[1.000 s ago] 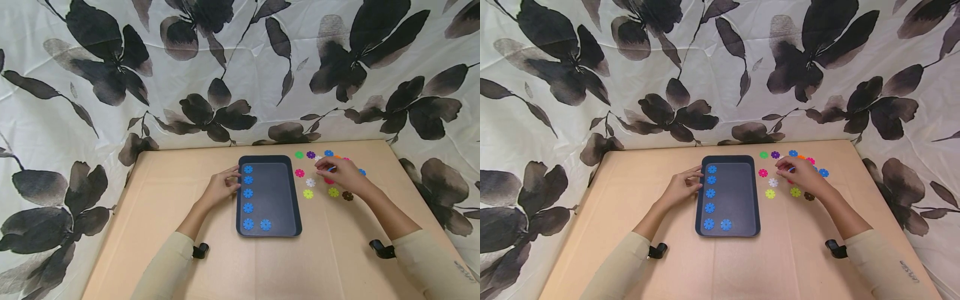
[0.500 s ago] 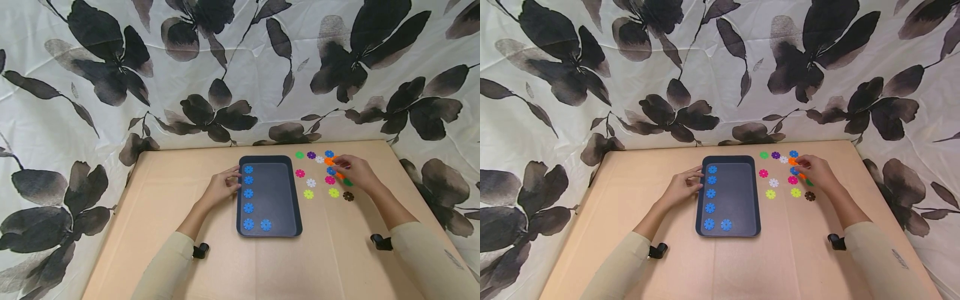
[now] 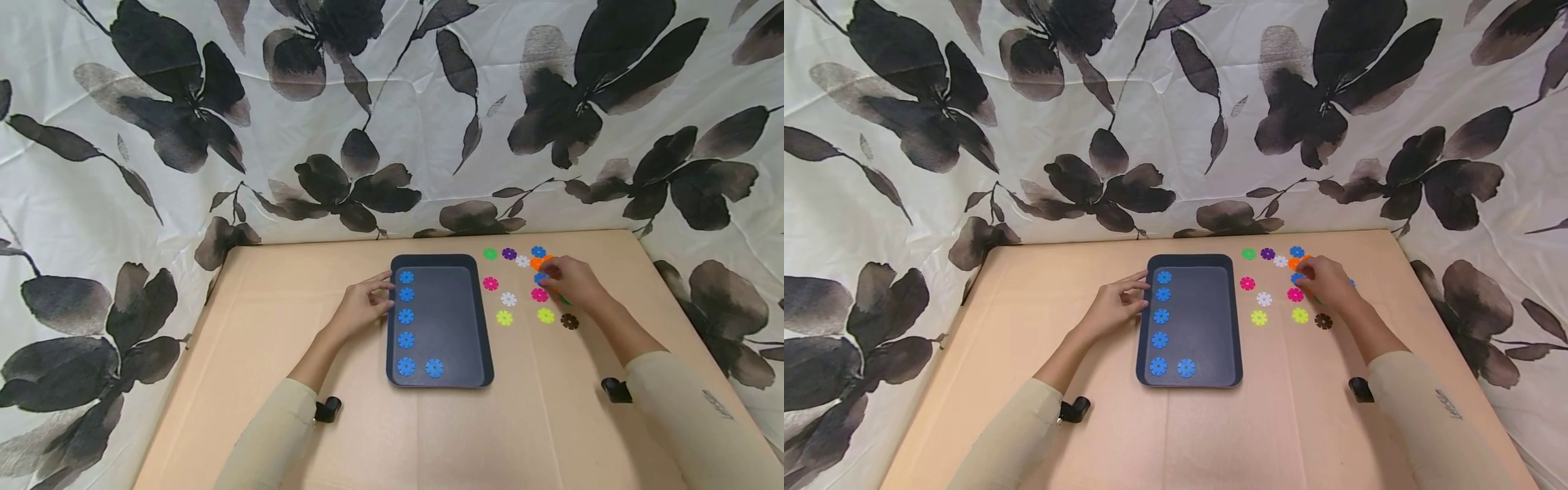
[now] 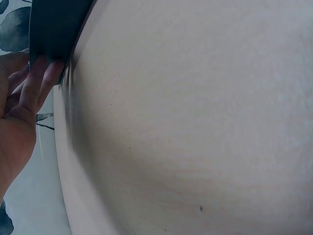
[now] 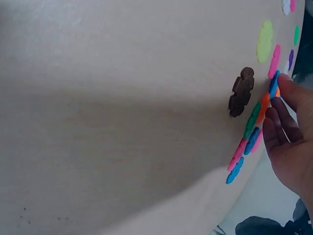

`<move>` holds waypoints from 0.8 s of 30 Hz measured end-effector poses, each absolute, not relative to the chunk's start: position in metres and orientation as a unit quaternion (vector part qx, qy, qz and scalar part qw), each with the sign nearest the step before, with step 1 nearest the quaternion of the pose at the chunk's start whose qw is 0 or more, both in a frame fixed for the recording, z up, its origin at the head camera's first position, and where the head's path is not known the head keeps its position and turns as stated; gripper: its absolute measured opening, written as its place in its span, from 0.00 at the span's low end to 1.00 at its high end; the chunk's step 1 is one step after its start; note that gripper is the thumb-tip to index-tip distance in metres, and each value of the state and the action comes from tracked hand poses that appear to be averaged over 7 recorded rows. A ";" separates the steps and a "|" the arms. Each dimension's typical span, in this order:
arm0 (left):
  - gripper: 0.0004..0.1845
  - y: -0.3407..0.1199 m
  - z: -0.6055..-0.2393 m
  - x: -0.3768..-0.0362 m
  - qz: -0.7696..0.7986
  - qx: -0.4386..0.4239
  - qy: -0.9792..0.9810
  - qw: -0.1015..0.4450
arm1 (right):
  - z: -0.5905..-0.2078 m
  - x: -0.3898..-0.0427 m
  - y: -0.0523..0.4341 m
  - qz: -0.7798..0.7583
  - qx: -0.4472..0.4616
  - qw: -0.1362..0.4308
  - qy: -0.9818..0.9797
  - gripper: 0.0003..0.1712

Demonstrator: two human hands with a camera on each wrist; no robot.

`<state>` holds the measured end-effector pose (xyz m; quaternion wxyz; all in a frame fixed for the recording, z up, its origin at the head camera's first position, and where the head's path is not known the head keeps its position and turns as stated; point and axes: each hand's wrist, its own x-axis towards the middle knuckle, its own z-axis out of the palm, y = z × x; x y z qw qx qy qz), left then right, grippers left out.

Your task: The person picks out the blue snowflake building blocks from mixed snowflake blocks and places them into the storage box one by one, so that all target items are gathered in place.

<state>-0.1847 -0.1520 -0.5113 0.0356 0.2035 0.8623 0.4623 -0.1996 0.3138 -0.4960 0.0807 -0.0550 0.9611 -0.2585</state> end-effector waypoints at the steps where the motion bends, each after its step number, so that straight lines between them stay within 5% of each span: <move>1: 0.17 -0.152 -0.511 -0.185 0.462 0.203 0.863 0.036 | -0.496 -0.200 0.313 -0.255 -0.060 0.079 0.962 0.20; 24: 0.17 -0.153 -0.514 -0.185 0.466 0.209 0.859 0.034 | -0.498 -0.202 0.312 -0.239 -0.056 0.053 0.968 0.15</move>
